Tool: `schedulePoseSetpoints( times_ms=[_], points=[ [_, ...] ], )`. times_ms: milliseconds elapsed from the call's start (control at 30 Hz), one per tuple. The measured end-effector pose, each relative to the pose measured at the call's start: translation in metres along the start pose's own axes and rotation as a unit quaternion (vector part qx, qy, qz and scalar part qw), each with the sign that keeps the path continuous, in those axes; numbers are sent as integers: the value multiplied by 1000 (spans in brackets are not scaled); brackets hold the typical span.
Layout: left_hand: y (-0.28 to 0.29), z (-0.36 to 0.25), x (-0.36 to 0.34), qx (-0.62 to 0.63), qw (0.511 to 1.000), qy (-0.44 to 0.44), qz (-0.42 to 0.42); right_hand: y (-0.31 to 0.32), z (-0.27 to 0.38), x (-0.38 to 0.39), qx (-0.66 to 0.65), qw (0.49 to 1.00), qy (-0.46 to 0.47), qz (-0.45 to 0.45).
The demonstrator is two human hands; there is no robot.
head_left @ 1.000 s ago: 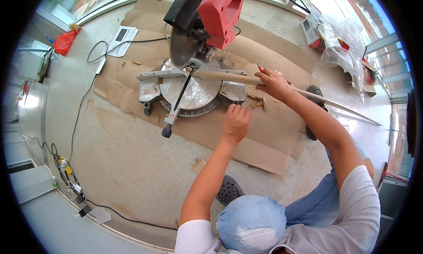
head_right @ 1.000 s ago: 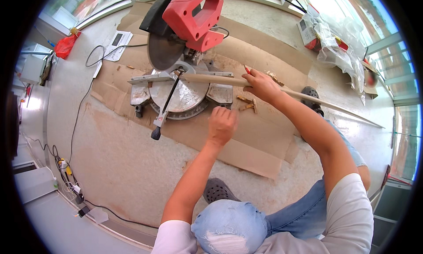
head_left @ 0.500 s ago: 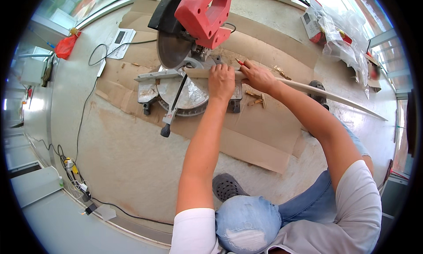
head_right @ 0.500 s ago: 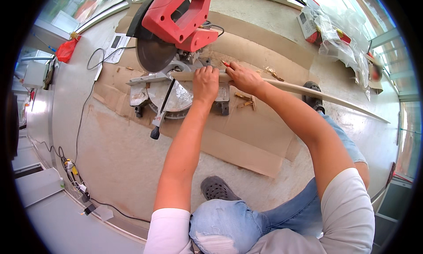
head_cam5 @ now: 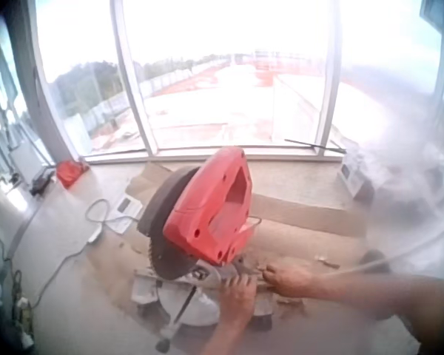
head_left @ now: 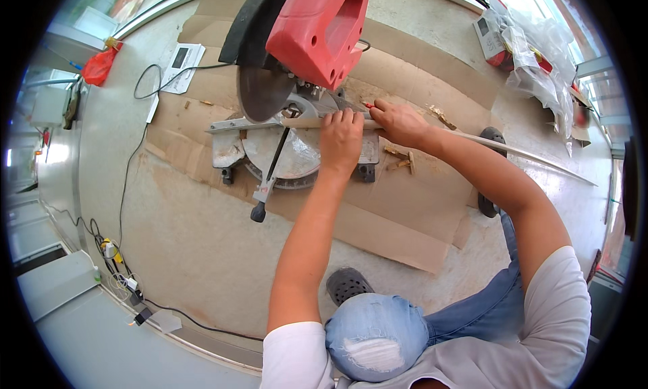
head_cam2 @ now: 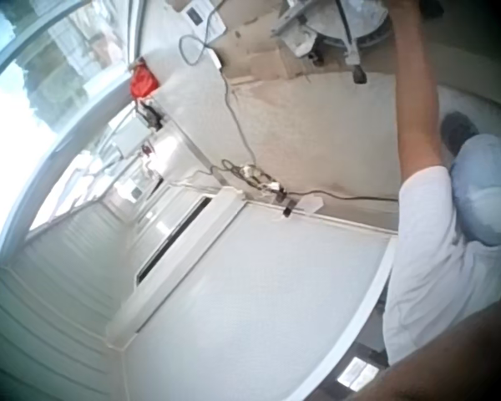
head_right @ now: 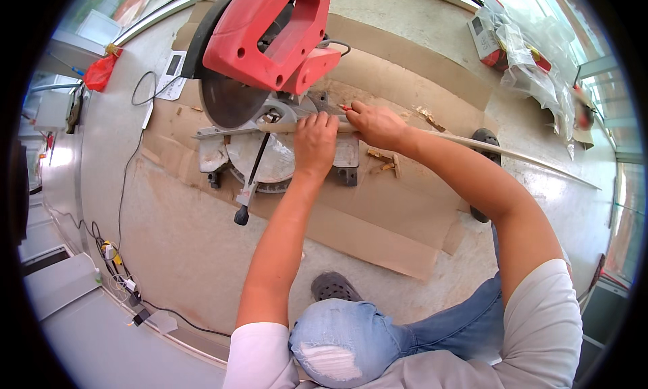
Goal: The person measures and cuts a wooden trim piece using a miter saw, then fits the cut piece into a corner of the room. They repeat the process with another piece, adjusting the saw and positioning the wood before making precise cuts.
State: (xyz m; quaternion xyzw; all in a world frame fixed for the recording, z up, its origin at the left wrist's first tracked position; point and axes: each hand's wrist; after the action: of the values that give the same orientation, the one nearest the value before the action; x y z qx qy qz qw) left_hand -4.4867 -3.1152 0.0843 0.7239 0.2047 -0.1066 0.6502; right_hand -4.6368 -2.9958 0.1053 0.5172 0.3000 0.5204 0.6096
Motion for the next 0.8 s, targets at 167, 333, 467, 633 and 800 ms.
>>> schedulePoseSetpoints(
  times_ms=[167, 333, 467, 633, 800],
  points=[
    [-4, 0, -5, -7, 1000, 6, -18, -1, -10, -8, -2, 1000, 22, 12],
    [-5, 4, -6, -4, 1000, -3, -12, -3, -12, -11, 15, 1000, 19, 3],
    [-4, 17, -5, 57, 998, -13, -3, -2, -7, -12, 15, 1000, 9, -3],
    [-2, 30, -9, 109, 994, -24, 21, 0, 4, -12, -8, 999, -30, -21],
    [2, 31, -3, 81, 996, -26, 17, 2, 11, -13, 21, 999, -36, -11]
  ],
)
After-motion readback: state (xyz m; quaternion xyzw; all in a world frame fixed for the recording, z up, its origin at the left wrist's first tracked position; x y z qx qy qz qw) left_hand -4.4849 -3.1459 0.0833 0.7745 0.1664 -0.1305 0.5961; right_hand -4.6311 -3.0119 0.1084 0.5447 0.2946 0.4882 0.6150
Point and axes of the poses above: each hand's wrist, its own x-axis away from the middle knuckle, its own y-axis out of the back of the hand, z = x × y, and after that the axes turned 8 degrees about -y, right-handed
